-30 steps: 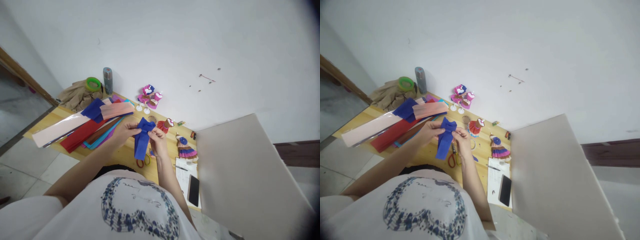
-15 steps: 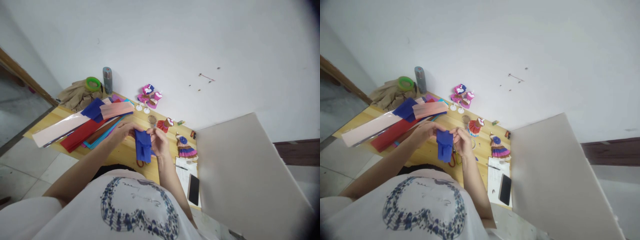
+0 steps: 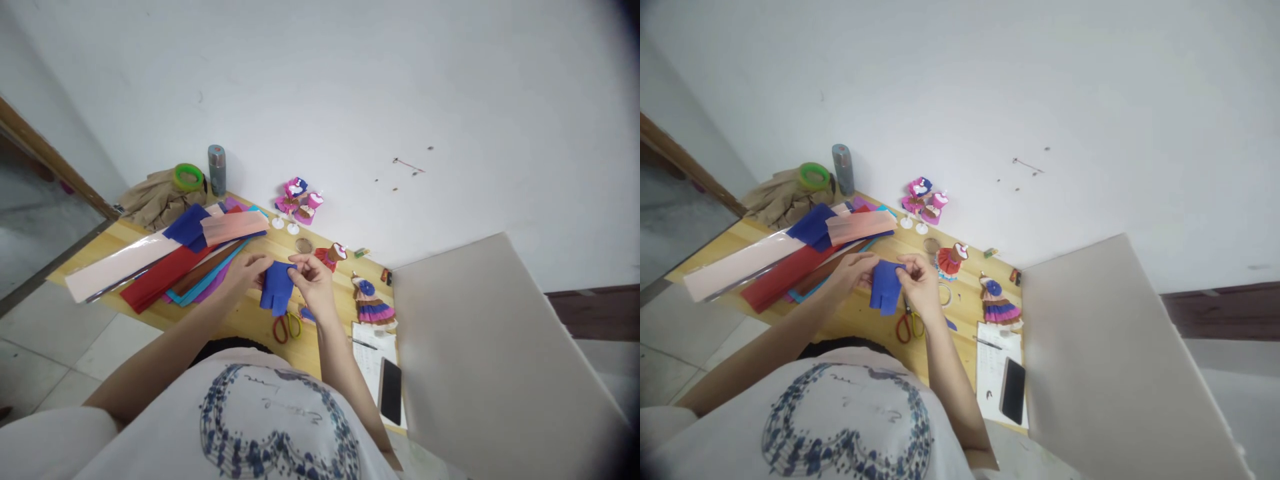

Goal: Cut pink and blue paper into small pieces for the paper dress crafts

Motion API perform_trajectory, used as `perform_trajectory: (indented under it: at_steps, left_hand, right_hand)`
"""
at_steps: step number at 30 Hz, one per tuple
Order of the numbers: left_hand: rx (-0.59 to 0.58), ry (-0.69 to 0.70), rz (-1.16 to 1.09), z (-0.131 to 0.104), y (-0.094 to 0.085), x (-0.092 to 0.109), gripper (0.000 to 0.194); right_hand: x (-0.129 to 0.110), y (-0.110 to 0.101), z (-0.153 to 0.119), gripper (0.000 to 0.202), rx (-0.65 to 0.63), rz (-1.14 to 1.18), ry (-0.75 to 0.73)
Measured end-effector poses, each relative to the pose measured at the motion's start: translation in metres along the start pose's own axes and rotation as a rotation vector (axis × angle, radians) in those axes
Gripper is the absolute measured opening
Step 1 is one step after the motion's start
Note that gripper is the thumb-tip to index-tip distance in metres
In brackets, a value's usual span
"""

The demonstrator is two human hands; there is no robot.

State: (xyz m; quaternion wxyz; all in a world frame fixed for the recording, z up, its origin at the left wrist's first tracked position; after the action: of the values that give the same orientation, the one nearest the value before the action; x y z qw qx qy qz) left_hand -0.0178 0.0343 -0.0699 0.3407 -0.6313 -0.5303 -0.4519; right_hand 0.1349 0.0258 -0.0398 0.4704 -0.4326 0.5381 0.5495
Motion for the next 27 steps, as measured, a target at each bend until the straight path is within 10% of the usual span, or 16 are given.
perform_trajectory:
  at_steps: [19, 27]
  left_hand:
    - [-0.128, 0.000, -0.100, -0.001, 0.015, -0.006, 0.047]
    - [-0.089, -0.005, -0.050, 0.002, 0.005, -0.010, 0.053]
  right_hand:
    - [0.012, -0.004, 0.001, 0.037, 0.061, -0.019, 0.100]
    - [0.005, 0.013, -0.014, 0.060, -0.179, 0.051, 0.069]
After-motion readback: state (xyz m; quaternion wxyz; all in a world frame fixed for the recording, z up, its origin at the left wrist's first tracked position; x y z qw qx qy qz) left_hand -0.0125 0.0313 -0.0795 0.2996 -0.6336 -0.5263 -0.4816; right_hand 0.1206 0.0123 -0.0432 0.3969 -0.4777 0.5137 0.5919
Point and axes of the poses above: each hand's wrist, its own z-axis towards the middle knuckle, its own y-axis out of the palm, x = y × z, the point moved 7 cm from there along z, towards the middle knuckle, and after that the axes turned 12 degrees about z, right-handed, at the moved point
